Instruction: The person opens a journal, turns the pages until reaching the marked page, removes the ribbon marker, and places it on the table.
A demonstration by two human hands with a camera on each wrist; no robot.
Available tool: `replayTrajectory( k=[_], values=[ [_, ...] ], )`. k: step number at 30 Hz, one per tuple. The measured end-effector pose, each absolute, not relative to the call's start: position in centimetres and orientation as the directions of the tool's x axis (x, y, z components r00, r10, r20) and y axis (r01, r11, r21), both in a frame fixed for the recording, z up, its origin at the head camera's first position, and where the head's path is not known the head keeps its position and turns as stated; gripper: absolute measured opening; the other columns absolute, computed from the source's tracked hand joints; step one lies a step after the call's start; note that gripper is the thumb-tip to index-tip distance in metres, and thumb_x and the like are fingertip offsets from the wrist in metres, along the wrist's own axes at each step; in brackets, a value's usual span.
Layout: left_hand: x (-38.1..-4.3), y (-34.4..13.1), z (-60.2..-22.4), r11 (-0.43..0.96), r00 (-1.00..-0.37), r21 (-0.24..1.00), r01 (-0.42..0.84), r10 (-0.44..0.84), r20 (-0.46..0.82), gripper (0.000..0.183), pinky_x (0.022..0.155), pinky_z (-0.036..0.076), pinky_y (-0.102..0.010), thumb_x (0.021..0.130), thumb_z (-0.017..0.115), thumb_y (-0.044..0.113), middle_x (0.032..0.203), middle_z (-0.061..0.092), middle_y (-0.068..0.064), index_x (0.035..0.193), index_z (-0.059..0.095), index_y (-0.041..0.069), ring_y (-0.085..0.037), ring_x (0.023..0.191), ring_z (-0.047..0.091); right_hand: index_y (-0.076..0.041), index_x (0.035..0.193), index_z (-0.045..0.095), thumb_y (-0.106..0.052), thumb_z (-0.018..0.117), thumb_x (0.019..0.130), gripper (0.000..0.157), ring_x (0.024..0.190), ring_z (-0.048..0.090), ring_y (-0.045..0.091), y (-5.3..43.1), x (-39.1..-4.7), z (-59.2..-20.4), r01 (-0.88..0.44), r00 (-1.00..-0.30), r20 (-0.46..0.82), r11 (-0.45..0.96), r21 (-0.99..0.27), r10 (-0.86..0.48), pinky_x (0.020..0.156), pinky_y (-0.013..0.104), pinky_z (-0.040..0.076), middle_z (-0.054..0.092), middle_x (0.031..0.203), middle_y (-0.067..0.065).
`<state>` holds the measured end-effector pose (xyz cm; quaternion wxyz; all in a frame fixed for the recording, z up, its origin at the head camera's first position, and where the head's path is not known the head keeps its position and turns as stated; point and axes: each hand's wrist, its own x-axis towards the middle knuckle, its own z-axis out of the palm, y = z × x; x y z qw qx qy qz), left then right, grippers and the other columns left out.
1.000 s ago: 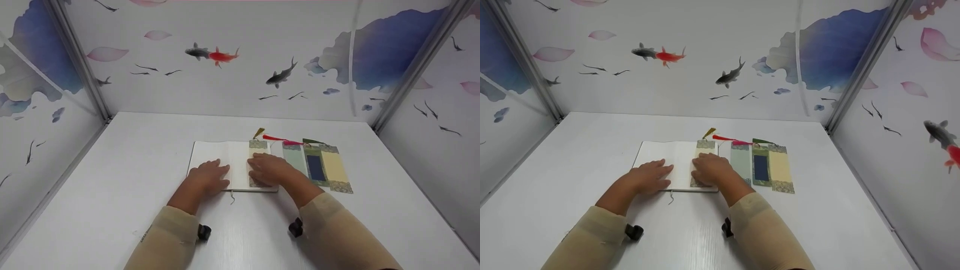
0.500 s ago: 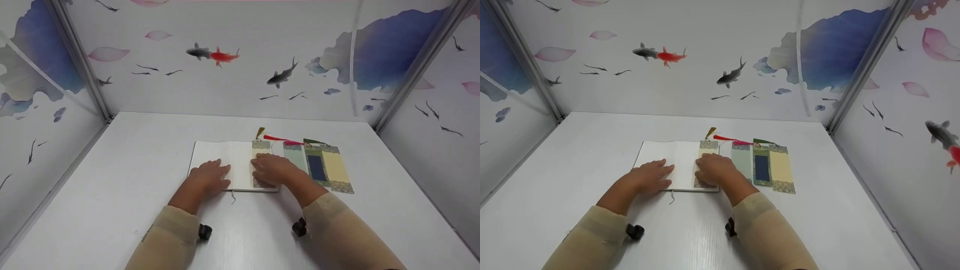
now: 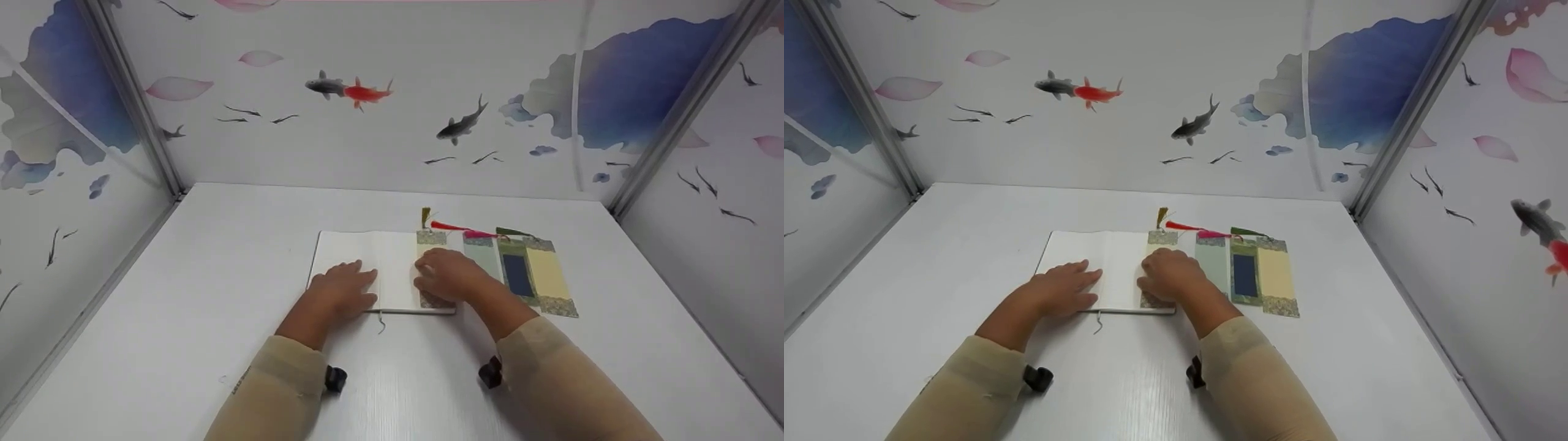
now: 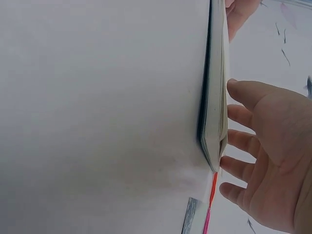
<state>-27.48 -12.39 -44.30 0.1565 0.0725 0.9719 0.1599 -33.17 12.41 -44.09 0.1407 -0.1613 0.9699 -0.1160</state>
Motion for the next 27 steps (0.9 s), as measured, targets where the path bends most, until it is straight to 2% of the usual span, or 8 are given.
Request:
replayTrajectory(
  k=[3,6,11,19,24,27],
  values=[
    [-27.6,-12.5,-44.5,0.94,-0.94,0.326,0.101,0.197,-0.277,0.064,0.136,0.017,-0.061,0.108,0.054,0.049,0.18,0.025,-0.003,0.168,0.037,0.033,-0.032,0.169,0.018,-0.022,0.15,0.063,-0.048,0.067,0.103,0.054,0.155,0.046,0.031,12.2,-33.2,-44.2,-0.263,-0.921,-0.204,0.916,-0.304,-0.332,0.128,0.056,0.038,0.054,0.162,0.005],
    [-27.8,-12.5,-44.7,0.943,-0.94,0.315,0.111,0.202,-0.275,0.064,0.135,0.017,-0.062,0.108,0.054,0.049,0.18,0.025,-0.003,0.168,0.037,0.033,-0.032,0.169,0.018,-0.022,0.15,0.063,-0.048,0.069,0.102,0.055,0.157,0.044,0.033,12.1,-33.1,-44.1,-0.261,-0.929,-0.172,0.91,-0.323,-0.328,0.128,0.058,0.038,0.051,0.165,0.007],
    [-27.8,-12.5,-44.7,0.945,-0.94,0.308,0.107,0.197,-0.278,0.064,0.135,0.018,-0.061,0.108,0.054,0.049,0.18,0.024,-0.003,0.168,0.037,0.033,-0.032,0.169,0.018,-0.026,0.152,0.061,-0.048,0.068,0.103,0.055,0.162,0.034,0.039,11.9,-33.1,-44.4,-0.245,-0.948,-0.12,0.916,-0.319,-0.295,0.128,0.065,0.033,0.038,0.174,0.009],
    [-27.5,-12.4,-44.1,0.948,-0.937,0.282,0.146,0.224,-0.267,0.063,0.133,0.023,-0.063,0.109,0.051,0.046,0.18,0.026,-0.005,0.168,0.037,0.03,-0.033,0.168,0.021,-0.025,0.156,0.058,-0.045,0.062,0.106,0.053,0.162,0.032,0.04,12.7,-33.5,-44.9,-0.217,-0.954,-0.146,0.938,-0.272,-0.263,0.129,0.066,0.031,0.039,0.174,0.009],
    [-27.4,-12.5,-43.9,0.945,-0.937,0.289,0.153,0.232,-0.262,0.063,0.134,0.022,-0.063,0.109,0.05,0.046,0.18,0.025,-0.005,0.169,0.036,0.03,-0.033,0.169,0.02,-0.027,0.15,0.064,-0.039,0.06,0.108,0.044,0.159,0.036,0.044,13.3,-33.5,-44.9,-0.197,-0.959,-0.13,0.92,-0.339,-0.253,0.128,0.066,0.032,0.042,0.171,0.012],
    [-27.4,-12.6,-44.1,0.942,-0.937,0.301,0.146,0.229,-0.264,0.063,0.134,0.02,-0.062,0.109,0.05,0.046,0.18,0.024,-0.005,0.169,0.035,0.031,-0.032,0.169,0.019,-0.025,0.148,0.067,-0.033,0.06,0.108,0.041,0.16,0.034,0.046,13.6,-33.5,-44.9,-0.149,-0.965,-0.141,0.901,-0.407,-0.223,0.129,0.066,0.032,0.039,0.172,0.014]
  ],
)
